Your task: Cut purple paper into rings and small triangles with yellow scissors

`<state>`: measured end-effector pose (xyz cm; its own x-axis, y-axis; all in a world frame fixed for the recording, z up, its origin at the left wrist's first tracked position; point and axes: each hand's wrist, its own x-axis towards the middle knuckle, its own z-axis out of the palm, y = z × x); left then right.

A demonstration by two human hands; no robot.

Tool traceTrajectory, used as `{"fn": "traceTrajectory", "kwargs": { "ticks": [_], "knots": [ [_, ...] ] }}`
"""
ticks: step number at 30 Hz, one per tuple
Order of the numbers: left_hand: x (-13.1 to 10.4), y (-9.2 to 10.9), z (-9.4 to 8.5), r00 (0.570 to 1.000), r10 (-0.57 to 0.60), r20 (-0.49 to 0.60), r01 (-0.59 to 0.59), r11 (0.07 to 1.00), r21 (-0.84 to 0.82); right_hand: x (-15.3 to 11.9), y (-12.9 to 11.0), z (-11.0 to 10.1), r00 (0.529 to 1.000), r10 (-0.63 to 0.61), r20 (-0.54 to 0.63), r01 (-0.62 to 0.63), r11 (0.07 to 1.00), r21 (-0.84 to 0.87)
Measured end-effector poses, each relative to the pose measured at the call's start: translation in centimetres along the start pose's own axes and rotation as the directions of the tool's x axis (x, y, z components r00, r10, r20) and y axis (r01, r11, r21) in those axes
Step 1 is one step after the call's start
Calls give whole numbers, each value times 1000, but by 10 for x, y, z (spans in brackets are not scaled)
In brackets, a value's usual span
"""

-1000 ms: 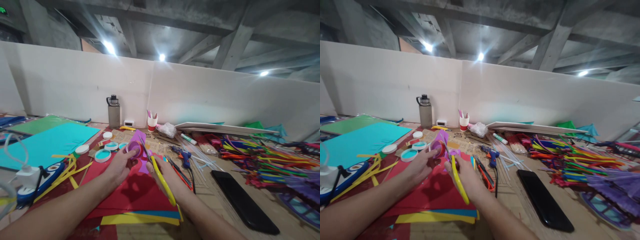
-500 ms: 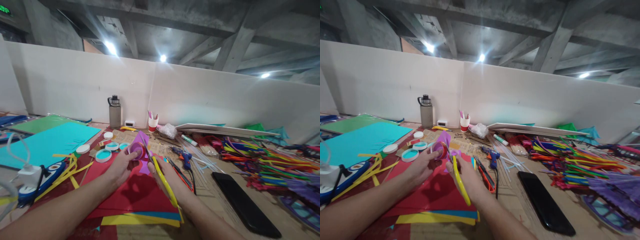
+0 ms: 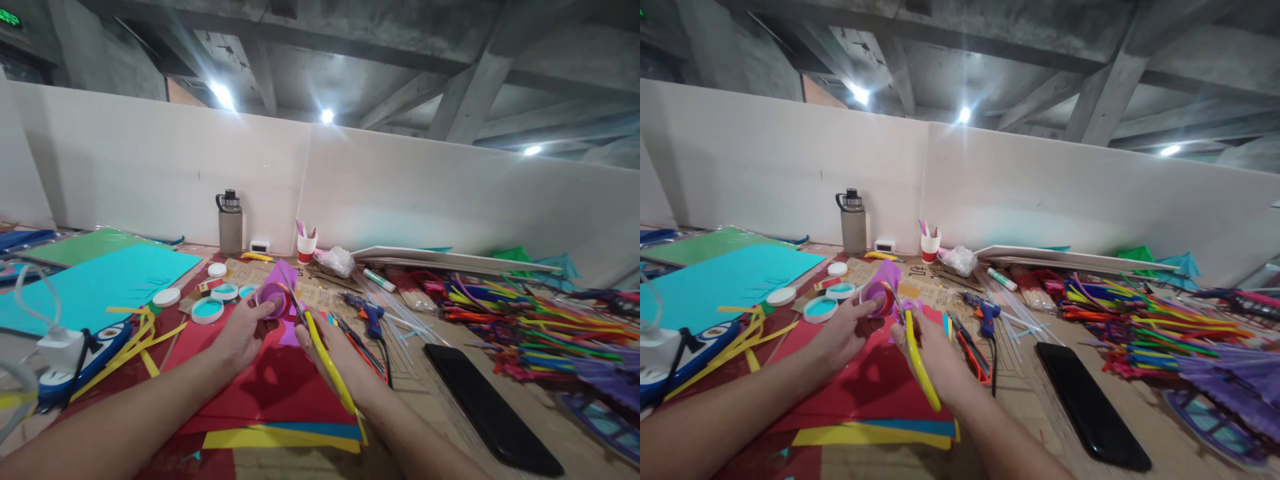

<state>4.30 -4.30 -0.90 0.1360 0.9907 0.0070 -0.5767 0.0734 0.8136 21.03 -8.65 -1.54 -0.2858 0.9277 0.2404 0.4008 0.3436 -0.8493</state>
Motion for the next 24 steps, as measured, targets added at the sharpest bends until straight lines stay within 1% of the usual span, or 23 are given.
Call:
{"fn": "traceTrajectory", "kwargs": {
  "ticks": [8,12,15,19,24],
  "knots": [
    [0,-5,1,999,7,-45,-7,1000,0,1,5,2,1000,-24,-7,24,1000,11],
    [3,-7,-1,998,7,-56,-6,1000,9,1,9,3,999,6,-35,-8,997,-80],
    [4,-8,-1,998,1,-59,0,1000,12,2,6,1,998,45,-44,-51,989,-137],
    [3,-7,-1,998,0,-71,2,1000,27,2,-2,-3,998,64,-3,-64,987,-144],
    [3,-6,-2,998,-6,-61,9,999,37,3,-5,-4,996,90,5,-89,987,-133]
  ]
}}
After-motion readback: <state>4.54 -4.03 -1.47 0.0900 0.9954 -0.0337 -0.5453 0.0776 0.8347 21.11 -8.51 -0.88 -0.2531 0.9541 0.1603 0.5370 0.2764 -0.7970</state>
